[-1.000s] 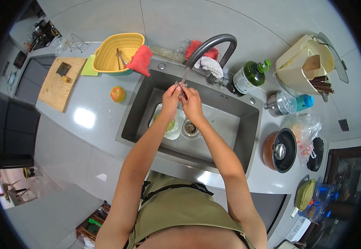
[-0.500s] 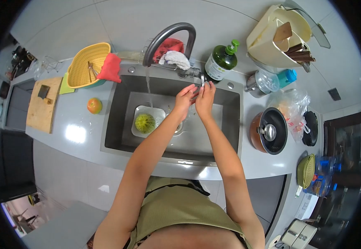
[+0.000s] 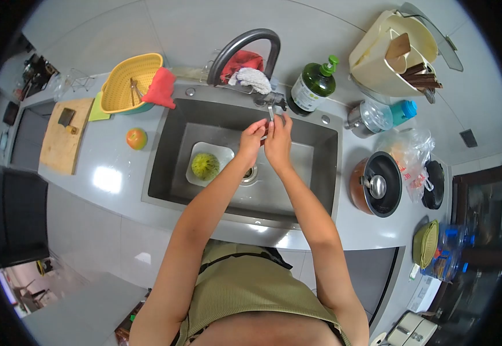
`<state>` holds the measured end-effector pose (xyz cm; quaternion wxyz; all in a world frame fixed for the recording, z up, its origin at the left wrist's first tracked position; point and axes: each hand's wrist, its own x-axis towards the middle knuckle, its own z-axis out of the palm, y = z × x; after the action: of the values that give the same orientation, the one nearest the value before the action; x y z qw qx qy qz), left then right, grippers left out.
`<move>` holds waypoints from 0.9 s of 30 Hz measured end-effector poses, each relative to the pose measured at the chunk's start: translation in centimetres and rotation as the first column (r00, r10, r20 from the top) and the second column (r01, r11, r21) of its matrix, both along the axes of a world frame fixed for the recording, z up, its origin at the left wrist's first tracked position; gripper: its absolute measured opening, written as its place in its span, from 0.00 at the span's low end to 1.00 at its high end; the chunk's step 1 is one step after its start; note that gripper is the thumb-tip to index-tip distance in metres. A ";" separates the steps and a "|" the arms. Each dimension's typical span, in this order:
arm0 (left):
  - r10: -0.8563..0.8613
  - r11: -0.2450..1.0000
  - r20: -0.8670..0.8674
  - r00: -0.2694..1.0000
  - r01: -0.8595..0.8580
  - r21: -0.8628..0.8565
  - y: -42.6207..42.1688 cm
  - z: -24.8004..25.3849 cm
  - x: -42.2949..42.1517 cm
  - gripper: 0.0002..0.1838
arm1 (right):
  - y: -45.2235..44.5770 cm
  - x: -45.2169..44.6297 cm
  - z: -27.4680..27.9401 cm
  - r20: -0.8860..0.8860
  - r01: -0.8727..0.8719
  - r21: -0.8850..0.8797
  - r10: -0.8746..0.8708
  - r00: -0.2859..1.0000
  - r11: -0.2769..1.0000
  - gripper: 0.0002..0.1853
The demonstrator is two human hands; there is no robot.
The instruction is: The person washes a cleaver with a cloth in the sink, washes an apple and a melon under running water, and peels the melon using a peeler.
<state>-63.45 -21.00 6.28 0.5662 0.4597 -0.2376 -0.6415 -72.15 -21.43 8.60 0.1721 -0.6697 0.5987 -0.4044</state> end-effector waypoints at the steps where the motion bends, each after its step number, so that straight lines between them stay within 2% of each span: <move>1: 0.011 1.000 0.084 0.996 -0.009 -0.019 0.3 -0.9 0.6 0.17 | 0.7 0.6 0.1 -0.004 0.011 0.006 -0.011 1.000 1.000 0.14; 4: 0.027 0.998 0.290 0.957 -0.040 0.039 2.0 -3.5 3.1 0.21 | 1.8 1.9 -2.2 -0.032 -0.052 0.079 0.055 0.998 0.995 0.16; 5: 0.026 0.995 0.351 0.936 -0.056 0.076 2.7 -4.4 4.4 0.23 | 2.2 2.4 -3.3 -0.102 -0.094 0.055 0.100 0.990 0.994 0.16; 6: -0.058 0.990 0.502 0.863 -0.015 0.141 3.2 -5.8 5.9 0.30 | 2.5 2.8 -4.5 -0.170 -0.139 0.028 0.142 0.975 0.990 0.17; 7: -0.042 0.995 0.673 0.738 -0.029 0.094 4.1 -6.3 6.9 0.32 | 2.7 3.0 -6.3 -0.240 -0.184 0.006 0.180 0.954 0.983 0.18; 9: -0.007 1.000 0.918 0.397 -0.015 0.014 6.5 -7.4 8.6 0.37 | 2.9 2.9 -11.1 -0.443 -0.215 0.299 0.335 0.831 0.929 0.20; 10: -0.057 0.995 0.903 0.425 -0.048 0.085 7.0 -8.6 9.6 0.38 | 3.0 3.5 -11.6 -0.516 -0.195 0.432 0.419 0.747 0.880 0.21; 13: 0.001 0.964 0.952 0.306 -0.254 0.081 8.4 -10.1 12.6 0.36 | 4.4 6.1 -11.2 -0.397 -0.163 0.496 0.390 0.831 0.853 0.19; 16: -0.029 0.895 0.851 0.525 -0.366 0.257 8.8 -13.5 15.5 0.32 | 4.3 8.1 -13.0 -0.305 -0.182 0.556 0.403 0.863 0.811 0.20; 17: -0.018 0.871 0.802 0.597 -0.385 0.306 8.8 -15.3 16.3 0.32 | 4.1 8.8 -14.3 -0.241 -0.154 0.619 0.373 0.896 0.770 0.22; 19: -0.016 0.808 0.629 0.777 -0.360 0.466 8.9 -15.8 17.1 0.34 | 3.7 9.9 -17.4 -0.124 -0.105 0.734 0.285 0.950 0.671 0.25; 20: -0.005 0.774 0.528 0.849 -0.331 0.539 8.8 -15.9 17.4 0.35 | 3.6 10.3 -18.1 -0.001 -0.110 0.809 0.188 0.982 0.577 0.27; 22: 0.032 0.703 0.389 0.921 -0.298 0.646 8.4 -15.1 17.5 0.38 | 3.6 11.4 -17.0 0.204 -0.166 0.911 -0.062 0.977 0.378 0.31; 25: 0.031 0.651 0.190 0.981 -0.164 0.741 7.5 -16.3 18.3 0.40 | 3.8 12.7 -15.9 0.263 -0.210 0.939 -0.176 0.949 0.271 0.31; 27: 0.039 0.663 0.109 0.993 -0.108 0.741 7.3 -17.1 18.4 0.40 | 3.9 12.7 -15.8 0.329 -0.271 0.928 -0.225 0.917 0.255 0.31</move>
<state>-45.02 -13.72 -10.85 0.3439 0.6866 0.0404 -0.6392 -59.42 -17.58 -7.23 0.6681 -0.3343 0.6601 -0.0778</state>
